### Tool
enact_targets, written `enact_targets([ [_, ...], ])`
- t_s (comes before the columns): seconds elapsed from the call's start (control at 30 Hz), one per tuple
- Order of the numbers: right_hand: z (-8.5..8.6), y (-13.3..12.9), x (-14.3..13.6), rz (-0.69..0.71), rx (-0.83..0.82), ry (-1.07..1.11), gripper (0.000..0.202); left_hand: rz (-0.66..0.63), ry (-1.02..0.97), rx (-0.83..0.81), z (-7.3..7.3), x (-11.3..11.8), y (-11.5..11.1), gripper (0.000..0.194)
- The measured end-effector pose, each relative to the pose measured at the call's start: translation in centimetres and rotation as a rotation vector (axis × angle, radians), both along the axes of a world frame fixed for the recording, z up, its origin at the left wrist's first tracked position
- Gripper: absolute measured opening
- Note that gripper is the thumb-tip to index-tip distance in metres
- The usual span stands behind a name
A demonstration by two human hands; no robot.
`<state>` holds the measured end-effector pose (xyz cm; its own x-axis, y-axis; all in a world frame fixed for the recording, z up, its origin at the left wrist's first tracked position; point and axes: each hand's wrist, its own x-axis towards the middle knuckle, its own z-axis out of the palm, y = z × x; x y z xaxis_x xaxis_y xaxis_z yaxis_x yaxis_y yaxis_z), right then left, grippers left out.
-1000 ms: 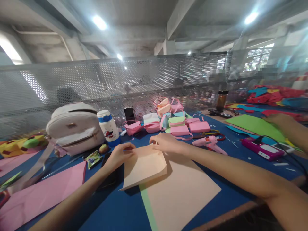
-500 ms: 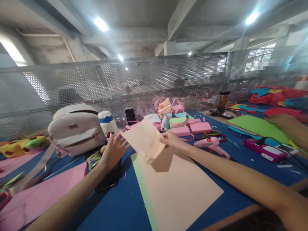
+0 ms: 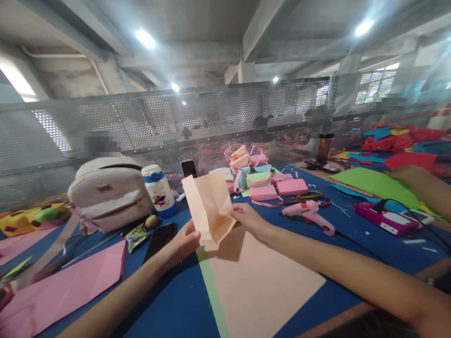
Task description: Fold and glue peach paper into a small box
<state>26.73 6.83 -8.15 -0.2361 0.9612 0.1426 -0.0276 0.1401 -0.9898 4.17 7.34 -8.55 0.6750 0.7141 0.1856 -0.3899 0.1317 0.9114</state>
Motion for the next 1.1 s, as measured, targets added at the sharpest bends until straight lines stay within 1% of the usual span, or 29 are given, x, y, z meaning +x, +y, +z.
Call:
enact_targets([
  [0.17,0.2,-0.1,-0.3,0.029,0.021,0.017,0.045,0.009,0.042,0.029,-0.1,0.0,-0.2,0.085],
  [0.33,1.0,-1.0,-0.6,0.059,0.013,0.056,0.036,0.053,0.077,0.068,0.4,0.2,-0.8,0.091],
  [0.47,1.2,-1.6,-0.9,0.076,-0.024,0.067,0.035,0.038,0.075,0.082,0.5,0.3,-1.0,0.085],
  [0.57,0.8,-1.5,-0.8,0.065,0.016,0.058,0.037,0.039,0.072,0.026,0.4,0.2,-0.9,0.074],
  [0.63,0.4,-1.2,-0.4,0.062,0.075,0.014,0.040,0.079,0.070,-0.034,0.3,0.3,-0.7,0.067],
  [0.7,-0.1,-0.8,0.0,0.046,0.118,-0.040,0.042,0.150,0.070,-0.081,0.1,0.3,-0.6,0.059],
  [0.77,-0.4,-0.6,0.5,0.021,0.130,-0.074,0.040,0.211,0.074,-0.107,0.0,0.4,-0.5,0.053],
  [0.83,-0.7,-0.7,0.9,0.007,0.126,-0.086,0.037,0.245,0.071,-0.125,-0.3,0.4,-0.4,0.048],
  [1.0,-1.1,-1.2,1.1,0.025,0.130,-0.098,0.035,0.321,0.058,-0.163,-1.0,0.5,-0.1,0.045],
  [1.1,-1.2,-1.3,0.9,0.039,0.123,-0.114,0.035,0.349,0.046,-0.163,-1.2,0.6,-0.1,0.048],
])
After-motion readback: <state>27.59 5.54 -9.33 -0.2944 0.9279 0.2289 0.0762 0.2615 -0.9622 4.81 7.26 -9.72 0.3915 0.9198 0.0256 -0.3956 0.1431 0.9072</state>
